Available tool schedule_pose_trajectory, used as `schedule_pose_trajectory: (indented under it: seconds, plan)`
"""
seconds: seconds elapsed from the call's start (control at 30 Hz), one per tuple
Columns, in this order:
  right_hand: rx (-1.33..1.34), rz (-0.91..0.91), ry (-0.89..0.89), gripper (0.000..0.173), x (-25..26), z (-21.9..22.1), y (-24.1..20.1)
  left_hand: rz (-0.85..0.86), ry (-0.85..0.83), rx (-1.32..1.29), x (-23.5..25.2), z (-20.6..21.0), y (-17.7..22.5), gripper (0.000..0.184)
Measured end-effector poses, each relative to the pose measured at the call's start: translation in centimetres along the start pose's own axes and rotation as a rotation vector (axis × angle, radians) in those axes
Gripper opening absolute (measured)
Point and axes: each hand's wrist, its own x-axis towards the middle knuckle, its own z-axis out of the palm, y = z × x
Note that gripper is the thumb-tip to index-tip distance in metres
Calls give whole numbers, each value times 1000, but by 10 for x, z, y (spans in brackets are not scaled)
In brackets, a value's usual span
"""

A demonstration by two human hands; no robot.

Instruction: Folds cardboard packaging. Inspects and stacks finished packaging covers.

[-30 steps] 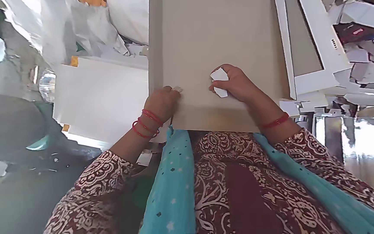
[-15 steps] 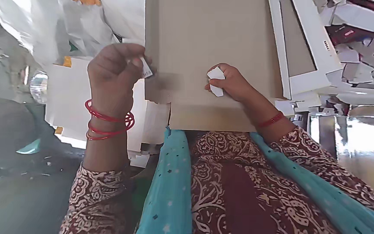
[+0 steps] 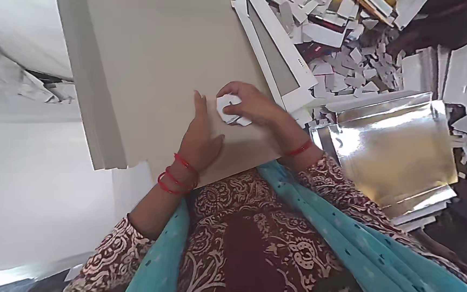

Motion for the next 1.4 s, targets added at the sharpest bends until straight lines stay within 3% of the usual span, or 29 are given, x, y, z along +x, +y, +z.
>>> schedule_pose_trajectory:
  seconds: [0.03, 0.1, 0.17, 0.23, 0.3, 0.37, 0.43, 0.47, 0.57, 0.7, 0.83, 1.0, 1.13, 1.17, 1.23, 1.27, 1.33, 1.4]
  plan:
    - [-125, -61, 75, 39, -4, -22, -10, 16, -4, 60, -3, 8, -5, 112]
    - [-318, -120, 413, 49, -13, -73, -33, 59, -80, 226, -6, 22, -11, 106]
    - [-654, 9, 833, 61, -22, -124, -58, 52, -206, 392, -8, 30, -12, 97]
    - [-888, 163, 999, 78, -33, -152, -73, -6, -312, 445, -4, 29, -4, 98]
    - [-890, 160, 873, 83, -34, -144, -72, -86, -415, 454, 5, 22, 8, 103]
    - [-778, 132, 637, 85, -21, -112, -50, -140, -486, 442, 11, 15, 17, 105]
    - [-720, 250, 436, 96, -5, -77, -27, -139, -498, 432, 11, 13, 17, 105]
    - [-719, 333, 402, 93, 3, -67, -18, -126, -478, 417, 9, 14, 15, 104]
    - [-557, 469, 528, 51, 15, -83, 12, -89, -425, 375, 3, 13, 7, 98]
    - [-168, 532, 583, 29, 4, -113, 37, -83, -431, 355, 3, 10, 6, 97]
    - [183, 502, 595, 25, -10, -120, 50, -67, -451, 343, 3, 8, 5, 96]
    - [443, 377, 626, 24, -23, -114, 51, 23, -342, 303, -3, 13, -3, 87]
    - [312, 358, 604, 32, -22, -113, 52, -10, -348, 311, -4, 1, -4, 67]
    - [227, 339, 588, 42, -21, -114, 55, -26, -246, 340, -8, -7, -7, 55]
    - [80, 298, 560, 66, -21, -114, 60, -73, 111, 491, -19, -28, -26, 39]
    - [32, 284, 586, 67, -20, -110, 60, -180, 187, 554, -22, -50, -35, 40]
    - [-29, 252, 620, 47, -22, -103, 60, -371, 211, 563, -31, -100, -56, 39]
    - [-29, 240, 563, 37, -28, -102, 61, -454, 69, 515, -39, -143, -79, 49]
